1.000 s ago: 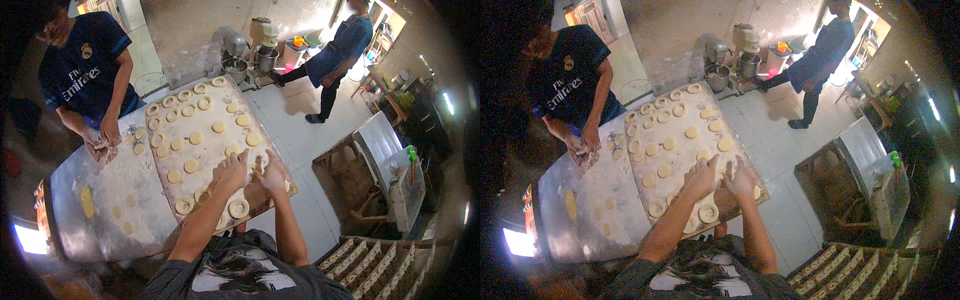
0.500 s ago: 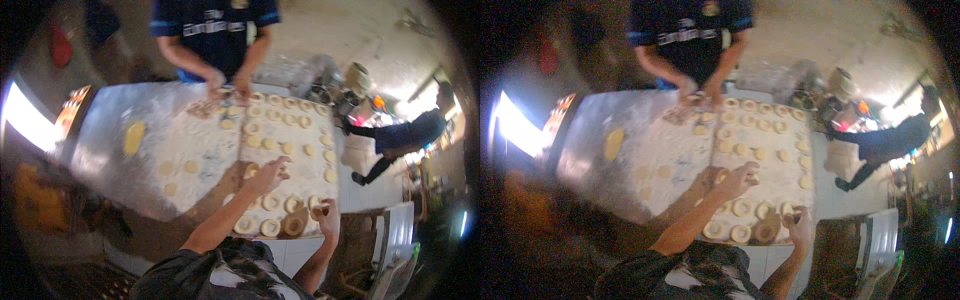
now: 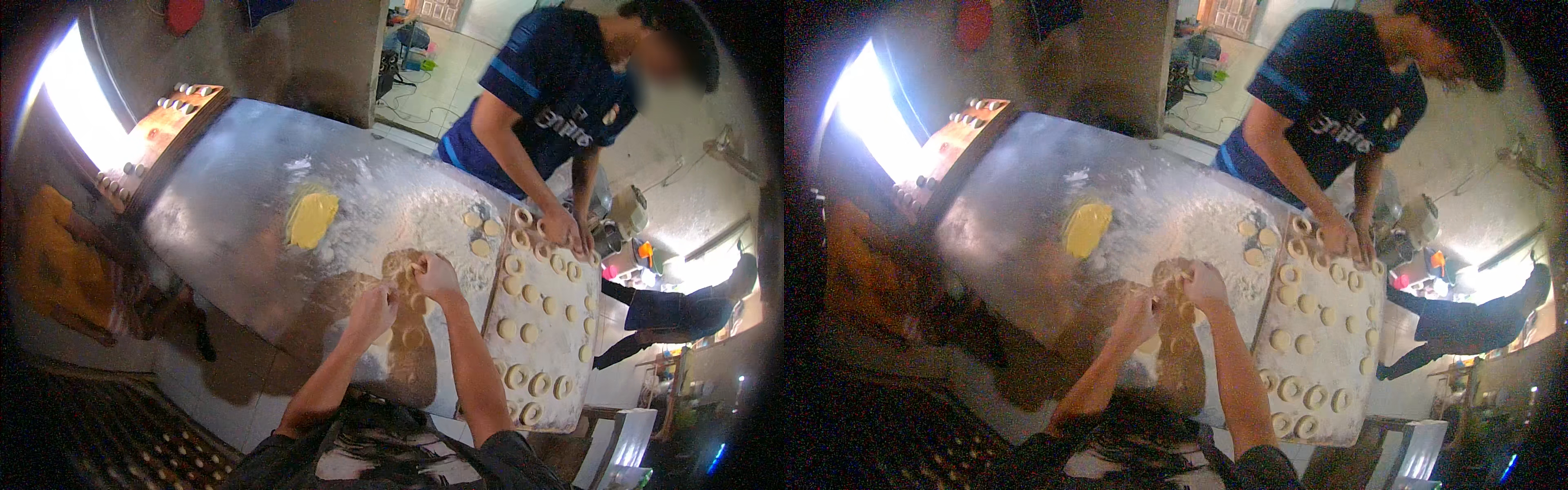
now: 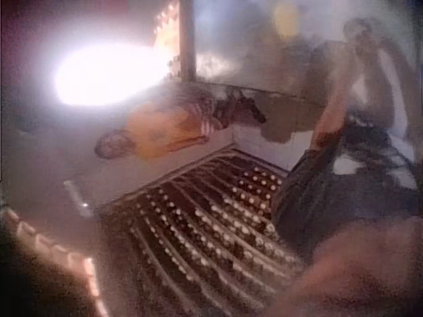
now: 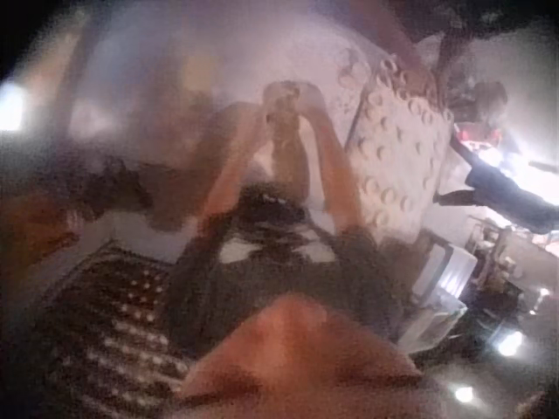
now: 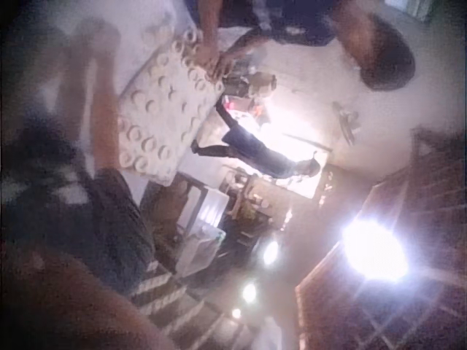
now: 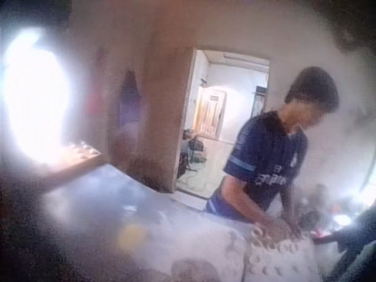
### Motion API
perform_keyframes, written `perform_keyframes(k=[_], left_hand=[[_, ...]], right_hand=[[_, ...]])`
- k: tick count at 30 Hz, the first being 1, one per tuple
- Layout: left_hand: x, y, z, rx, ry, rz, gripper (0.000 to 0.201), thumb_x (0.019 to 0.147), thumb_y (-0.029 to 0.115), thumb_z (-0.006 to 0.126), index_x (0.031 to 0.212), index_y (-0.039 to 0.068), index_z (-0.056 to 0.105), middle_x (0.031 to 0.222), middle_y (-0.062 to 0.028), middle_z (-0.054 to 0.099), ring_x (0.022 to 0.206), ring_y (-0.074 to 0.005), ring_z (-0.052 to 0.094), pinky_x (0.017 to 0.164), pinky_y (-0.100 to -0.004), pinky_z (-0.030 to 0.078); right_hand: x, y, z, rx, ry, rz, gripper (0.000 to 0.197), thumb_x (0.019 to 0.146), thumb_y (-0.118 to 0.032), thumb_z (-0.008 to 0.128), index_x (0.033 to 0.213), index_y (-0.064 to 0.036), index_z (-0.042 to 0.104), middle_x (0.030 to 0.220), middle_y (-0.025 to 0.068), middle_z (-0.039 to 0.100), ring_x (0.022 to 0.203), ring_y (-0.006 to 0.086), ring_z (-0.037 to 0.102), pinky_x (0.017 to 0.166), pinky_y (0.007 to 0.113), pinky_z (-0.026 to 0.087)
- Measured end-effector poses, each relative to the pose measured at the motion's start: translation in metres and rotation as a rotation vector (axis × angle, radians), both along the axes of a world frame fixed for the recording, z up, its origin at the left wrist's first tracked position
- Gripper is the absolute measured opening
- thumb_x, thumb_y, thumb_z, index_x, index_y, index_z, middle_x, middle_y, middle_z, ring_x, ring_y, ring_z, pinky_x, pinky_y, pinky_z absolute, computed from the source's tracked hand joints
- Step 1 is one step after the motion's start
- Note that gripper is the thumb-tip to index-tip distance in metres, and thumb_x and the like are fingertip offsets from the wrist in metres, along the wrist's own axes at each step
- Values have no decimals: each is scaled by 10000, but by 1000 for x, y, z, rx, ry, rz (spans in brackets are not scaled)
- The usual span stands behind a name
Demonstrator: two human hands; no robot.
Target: The person shapes small dough pieces into ring shapes by hand and places them onto a wooden board. They repeatedly pick up dough, form it into a circle, and arrange it in rows alongside coworkers who are also shaping dough.
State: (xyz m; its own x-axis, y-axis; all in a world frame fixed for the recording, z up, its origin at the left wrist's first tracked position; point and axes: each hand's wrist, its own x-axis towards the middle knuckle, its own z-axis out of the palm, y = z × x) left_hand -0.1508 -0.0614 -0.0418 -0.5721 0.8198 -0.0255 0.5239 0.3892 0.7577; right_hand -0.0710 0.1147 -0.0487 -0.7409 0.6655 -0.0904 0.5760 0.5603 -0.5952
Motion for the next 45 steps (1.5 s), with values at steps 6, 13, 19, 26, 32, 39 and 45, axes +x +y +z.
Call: perform_keyframes(k=[6,13,19,26,32,39,45], left_hand=[[-22,20,-2,168,-271,-26,307,877,165,710,1115,-16,642,893,-183,718,846,-304,718,751,-392,552],[-22,18,57,366,-316,-117,186,795,34,739,939,-12,631,816,-105,672,775,-224,672,694,-350,520],[-19,34,35,513,354,77,243,794,39,718,941,22,525,741,-91,554,718,-264,591,703,-389,478],[14,37,42,951,-1079,-151,249,996,247,560,1146,67,477,782,-46,550,714,-169,554,661,-314,434],[35,38,31,501,-882,-217,286,1055,352,450,1131,78,478,793,-29,519,729,-62,508,633,-221,390],[89,60,22,623,-604,-269,235,1055,240,396,1045,34,509,854,-64,513,666,-168,477,687,-291,438],[175,85,60,613,-40,-388,87,1003,103,469,1041,55,531,734,-68,561,611,-163,530,561,-327,478]], right_hand=[[29,-27,26,-647,479,-75,331,855,-44,731,1118,-69,532,946,49,637,904,137,630,794,306,525],[10,-58,63,-4,155,-408,435,816,-18,666,1203,-72,476,999,98,615,922,237,633,796,369,519],[19,-63,34,-631,868,-126,448,932,-232,631,1325,-90,472,1160,107,525,1004,195,559,818,334,506],[48,-63,40,-639,1018,-197,369,974,-212,530,1328,-131,466,1000,60,561,847,127,561,774,287,455],[76,-81,74,-770,929,-166,715,977,-691,294,1450,-155,325,724,3,529,720,132,517,675,269,411],[126,-68,66,-705,1154,-306,588,1008,-492,412,1486,-165,310,766,64,553,711,152,549,616,264,479],[211,-58,47,-697,1339,-362,542,1037,-482,391,1469,-164,319,723,39,567,649,173,541,618,296,472]])
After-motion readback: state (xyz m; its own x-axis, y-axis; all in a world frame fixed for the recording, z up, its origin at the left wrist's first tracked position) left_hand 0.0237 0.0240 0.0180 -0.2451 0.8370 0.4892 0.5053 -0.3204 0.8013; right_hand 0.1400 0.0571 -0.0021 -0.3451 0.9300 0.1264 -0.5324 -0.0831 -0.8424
